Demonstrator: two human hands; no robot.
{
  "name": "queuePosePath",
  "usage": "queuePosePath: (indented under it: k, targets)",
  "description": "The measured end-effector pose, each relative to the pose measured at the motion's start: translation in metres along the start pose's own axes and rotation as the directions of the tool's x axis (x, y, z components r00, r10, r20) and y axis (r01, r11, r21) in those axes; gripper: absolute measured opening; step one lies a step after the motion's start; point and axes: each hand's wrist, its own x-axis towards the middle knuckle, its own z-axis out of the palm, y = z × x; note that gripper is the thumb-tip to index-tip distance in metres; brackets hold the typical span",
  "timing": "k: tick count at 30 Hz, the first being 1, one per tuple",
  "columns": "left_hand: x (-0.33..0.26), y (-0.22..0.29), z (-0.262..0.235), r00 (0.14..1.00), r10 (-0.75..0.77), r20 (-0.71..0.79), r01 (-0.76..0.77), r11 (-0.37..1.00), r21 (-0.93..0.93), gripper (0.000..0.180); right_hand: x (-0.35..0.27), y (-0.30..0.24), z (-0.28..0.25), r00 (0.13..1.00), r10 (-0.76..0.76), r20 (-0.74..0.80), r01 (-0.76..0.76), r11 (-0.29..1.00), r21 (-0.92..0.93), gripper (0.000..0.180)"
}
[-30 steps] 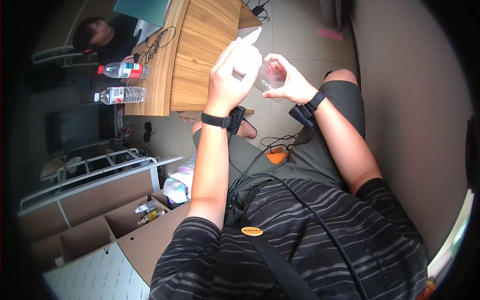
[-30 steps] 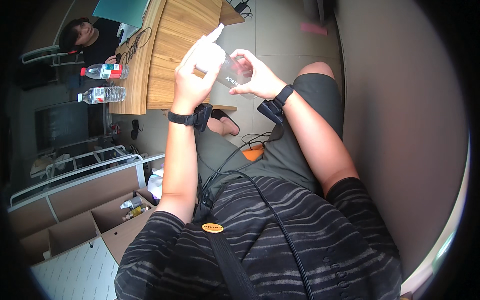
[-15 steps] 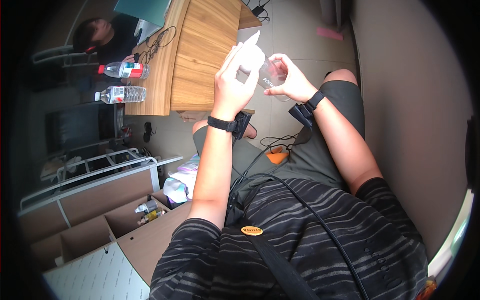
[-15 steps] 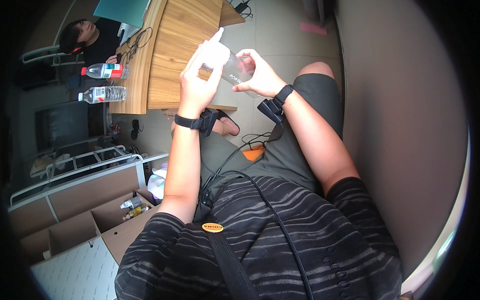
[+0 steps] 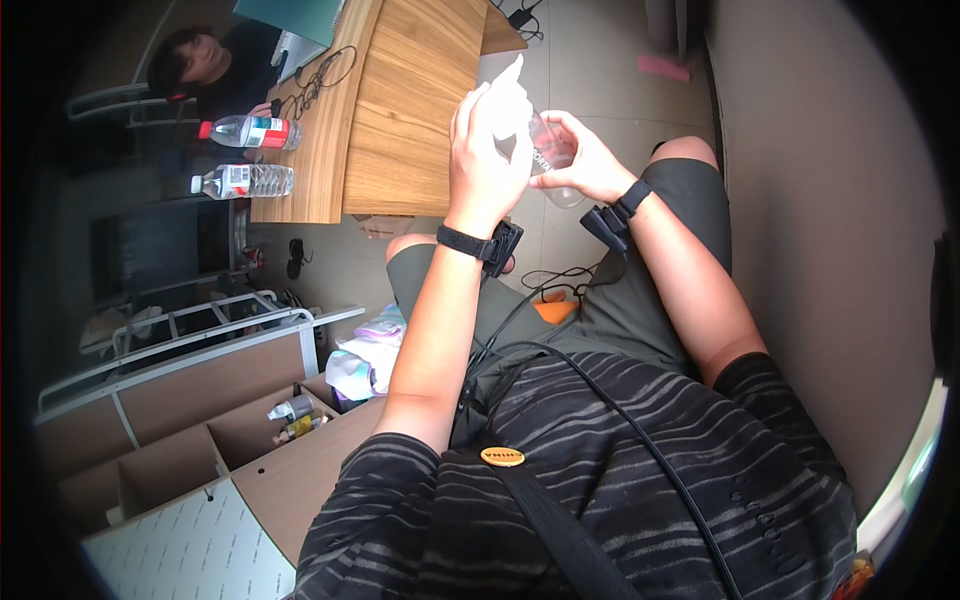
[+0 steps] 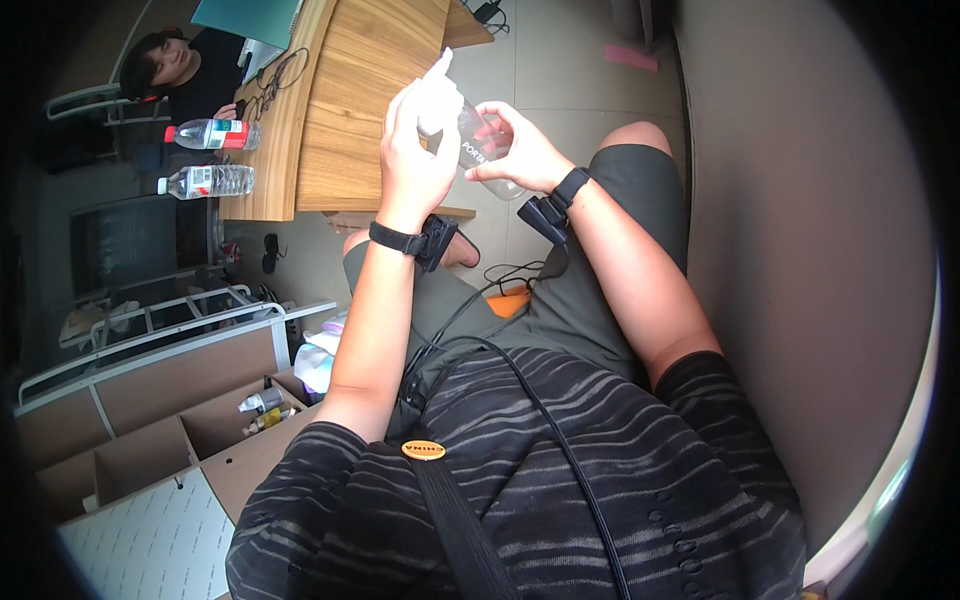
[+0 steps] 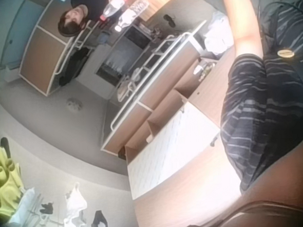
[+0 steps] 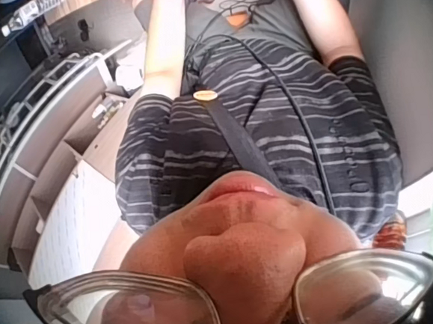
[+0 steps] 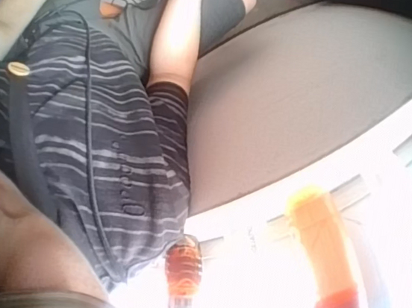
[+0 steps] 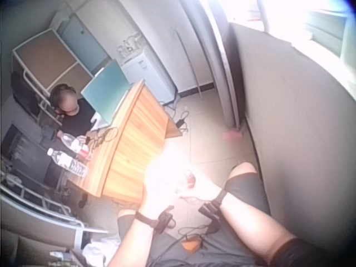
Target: The person removes a clear portable cup and its lid from a plastic wrapper and then attaches the lid to the cup body.
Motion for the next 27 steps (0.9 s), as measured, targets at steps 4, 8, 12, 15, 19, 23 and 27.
queuePosePath:
  k: [4,8,12,15,19,23,27]
  targets:
    - [-0.004,-0.001,0.002,1.0,-0.014,0.008,0.014,1.0,0.02,0.051,0.001,0.003,0.0,1.0,-0.009,-0.002,0.009,1.0,0.014,0.093]
    - [-0.004,0.004,-0.001,0.998,-0.008,0.06,0.005,0.999,0.042,0.064,0.0,0.002,0.0,1.0,-0.025,-0.002,0.025,0.998,0.05,0.092]
    - [-0.005,0.006,0.0,0.998,-0.008,0.063,0.005,0.999,0.048,0.071,0.0,0.002,-0.001,1.0,-0.023,-0.004,0.023,0.996,0.083,0.092]
    - [-0.007,0.005,0.001,0.998,-0.001,0.065,-0.002,0.999,0.052,0.074,0.0,0.003,-0.001,1.0,-0.022,-0.006,0.023,0.996,0.081,0.092]
    - [-0.01,0.007,0.004,0.997,-0.013,0.072,0.008,0.998,0.059,0.083,0.002,0.005,-0.002,0.999,-0.032,-0.002,0.033,0.998,0.057,0.091]
    - [-0.014,0.011,0.007,0.998,0.015,0.053,-0.018,0.998,0.06,0.095,0.004,0.01,-0.004,0.998,-0.062,-0.009,0.063,0.994,0.085,0.088]
    - [-0.017,0.007,0.007,0.998,-0.015,0.064,0.012,0.998,0.058,0.097,0.004,0.012,-0.003,0.999,-0.042,0.003,0.041,0.996,0.078,0.088]
